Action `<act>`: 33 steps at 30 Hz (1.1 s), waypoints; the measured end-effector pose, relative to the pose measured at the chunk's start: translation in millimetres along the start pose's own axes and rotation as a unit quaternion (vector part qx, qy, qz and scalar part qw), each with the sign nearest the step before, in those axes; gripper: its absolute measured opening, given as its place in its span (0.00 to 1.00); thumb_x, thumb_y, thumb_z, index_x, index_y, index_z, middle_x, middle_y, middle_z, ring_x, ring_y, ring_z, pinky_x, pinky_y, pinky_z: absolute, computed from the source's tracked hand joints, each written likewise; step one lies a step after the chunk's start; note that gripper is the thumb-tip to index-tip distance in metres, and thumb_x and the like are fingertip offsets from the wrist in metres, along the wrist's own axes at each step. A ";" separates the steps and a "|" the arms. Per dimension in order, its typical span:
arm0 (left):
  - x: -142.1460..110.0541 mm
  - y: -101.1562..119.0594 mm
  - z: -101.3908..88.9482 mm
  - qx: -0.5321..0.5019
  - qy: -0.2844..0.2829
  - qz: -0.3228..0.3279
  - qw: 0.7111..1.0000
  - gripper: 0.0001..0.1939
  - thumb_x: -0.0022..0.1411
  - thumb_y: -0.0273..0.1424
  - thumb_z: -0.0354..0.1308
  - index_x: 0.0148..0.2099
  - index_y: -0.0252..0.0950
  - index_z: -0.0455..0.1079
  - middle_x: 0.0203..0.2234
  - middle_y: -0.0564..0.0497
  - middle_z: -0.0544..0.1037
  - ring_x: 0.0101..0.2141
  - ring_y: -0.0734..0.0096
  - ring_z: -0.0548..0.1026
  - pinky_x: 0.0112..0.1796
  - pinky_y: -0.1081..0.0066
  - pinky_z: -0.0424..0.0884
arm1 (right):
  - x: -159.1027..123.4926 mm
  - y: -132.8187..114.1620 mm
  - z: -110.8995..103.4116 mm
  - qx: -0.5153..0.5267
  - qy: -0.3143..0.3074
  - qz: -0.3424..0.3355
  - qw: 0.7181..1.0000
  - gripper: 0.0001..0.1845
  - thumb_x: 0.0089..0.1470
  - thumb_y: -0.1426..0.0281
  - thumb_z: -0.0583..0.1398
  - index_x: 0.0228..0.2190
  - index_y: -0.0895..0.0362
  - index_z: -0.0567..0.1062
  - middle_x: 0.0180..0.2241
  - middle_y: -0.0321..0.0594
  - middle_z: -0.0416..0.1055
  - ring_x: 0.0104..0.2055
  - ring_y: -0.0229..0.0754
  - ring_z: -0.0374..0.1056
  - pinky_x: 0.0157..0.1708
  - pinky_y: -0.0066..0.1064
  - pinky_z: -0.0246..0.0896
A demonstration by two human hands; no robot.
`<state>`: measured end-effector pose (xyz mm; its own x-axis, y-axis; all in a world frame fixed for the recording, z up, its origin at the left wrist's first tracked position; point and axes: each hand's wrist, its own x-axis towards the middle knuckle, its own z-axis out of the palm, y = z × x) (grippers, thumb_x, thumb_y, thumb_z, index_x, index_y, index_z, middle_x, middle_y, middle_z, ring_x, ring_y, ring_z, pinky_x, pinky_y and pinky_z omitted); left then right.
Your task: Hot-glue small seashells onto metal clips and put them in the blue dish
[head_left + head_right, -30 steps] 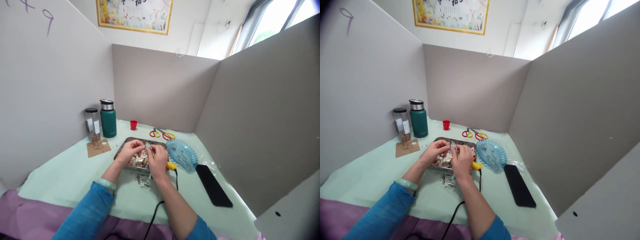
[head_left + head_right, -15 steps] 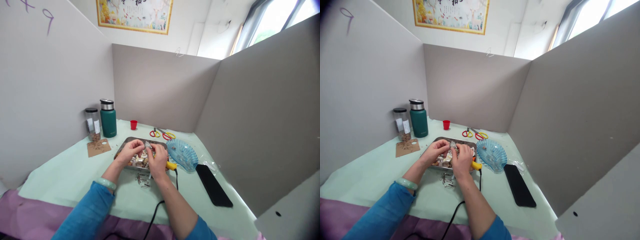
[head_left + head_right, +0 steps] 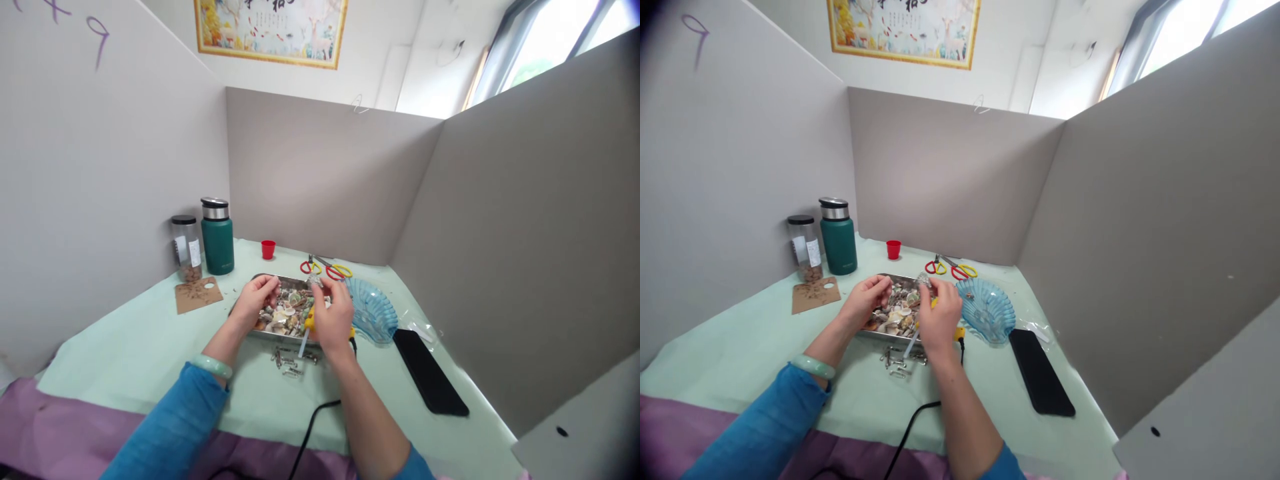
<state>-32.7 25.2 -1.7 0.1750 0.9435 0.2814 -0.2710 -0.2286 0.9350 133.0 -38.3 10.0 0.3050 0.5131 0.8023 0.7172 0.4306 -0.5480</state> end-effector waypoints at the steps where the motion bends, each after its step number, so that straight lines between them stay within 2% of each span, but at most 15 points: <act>1: 1.1 -0.9 -1.0 -0.003 0.009 0.000 1.000 0.15 0.54 0.42 0.60 0.30 0.34 0.66 0.20 0.58 0.68 0.16 0.82 0.62 0.19 0.77 0.60 | 7.2 5.6 -6.6 -0.019 -0.008 0.006 1.000 0.12 0.56 0.64 0.56 0.36 0.59 0.74 0.34 0.42 0.73 0.36 0.43 0.67 0.40 0.33 0.57; 4: 3.5 -3.1 -3.1 -0.006 0.021 -0.006 1.000 0.17 0.55 0.44 0.58 0.29 0.34 0.65 0.19 0.58 0.67 0.15 0.82 0.61 0.19 0.77 0.60 | 29.3 32.5 -26.3 -0.142 -0.108 0.070 0.981 0.13 0.55 0.64 0.56 0.37 0.57 0.76 0.35 0.42 0.75 0.36 0.43 0.69 0.37 0.31 0.58; 7: 3.9 -3.5 -3.0 -0.008 0.025 -0.014 1.000 0.17 0.54 0.44 0.59 0.28 0.34 0.65 0.18 0.58 0.67 0.15 0.82 0.61 0.18 0.78 0.59 | 43.9 63.6 -40.7 -0.292 -0.244 0.169 0.909 0.14 0.55 0.62 0.55 0.37 0.54 0.77 0.35 0.43 0.77 0.38 0.46 0.71 0.33 0.30 0.57; 9: 3.0 -2.3 -1.8 -0.011 0.025 -0.018 0.999 0.17 0.53 0.44 0.60 0.27 0.34 0.65 0.18 0.58 0.67 0.14 0.82 0.61 0.18 0.78 0.59 | 46.9 80.4 -46.0 -0.320 -0.267 0.200 0.887 0.13 0.52 0.62 0.57 0.34 0.54 0.79 0.35 0.45 0.77 0.39 0.48 0.72 0.32 0.31 0.58; 12: 1.5 0.3 0.3 -0.011 0.029 -0.031 0.999 0.17 0.52 0.43 0.62 0.27 0.33 0.65 0.16 0.58 0.66 0.14 0.83 0.60 0.17 0.79 0.59 | 45.0 97.7 -48.1 -0.339 -0.272 0.228 0.871 0.12 0.50 0.62 0.59 0.32 0.55 0.80 0.36 0.48 0.77 0.40 0.51 0.72 0.32 0.32 0.59; 16: 1.8 1.0 0.0 0.000 0.029 -0.044 0.999 0.18 0.51 0.43 0.62 0.26 0.33 0.65 0.16 0.58 0.67 0.14 0.83 0.61 0.17 0.79 0.59 | 41.1 111.6 -44.8 -0.353 -0.267 0.262 0.857 0.14 0.50 0.62 0.59 0.34 0.56 0.79 0.38 0.49 0.77 0.42 0.50 0.72 0.34 0.32 0.60; 22: 2.8 -0.6 -2.0 -0.004 0.033 -0.048 0.998 0.18 0.51 0.43 0.63 0.26 0.33 0.66 0.17 0.57 0.67 0.14 0.83 0.61 0.17 0.79 0.59 | 40.6 120.6 -44.6 -0.343 -0.250 0.268 0.865 0.16 0.56 0.65 0.54 0.42 0.52 0.77 0.41 0.46 0.76 0.45 0.47 0.71 0.38 0.31 0.61; 33: 2.4 0.1 -1.2 0.000 0.044 -0.048 0.998 0.18 0.50 0.44 0.63 0.26 0.33 0.66 0.17 0.57 0.66 0.14 0.82 0.61 0.17 0.78 0.60 | 39.7 130.5 -56.8 -0.341 -0.227 0.287 0.866 0.15 0.56 0.68 0.53 0.39 0.52 0.78 0.42 0.45 0.76 0.43 0.48 0.72 0.36 0.31 0.62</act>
<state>-33.4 27.7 -1.1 0.1170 0.9783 0.1711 -0.2564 -0.1367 0.9568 274.2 -4.0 -16.2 0.5664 0.8033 0.1840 0.7802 -0.4507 -0.4337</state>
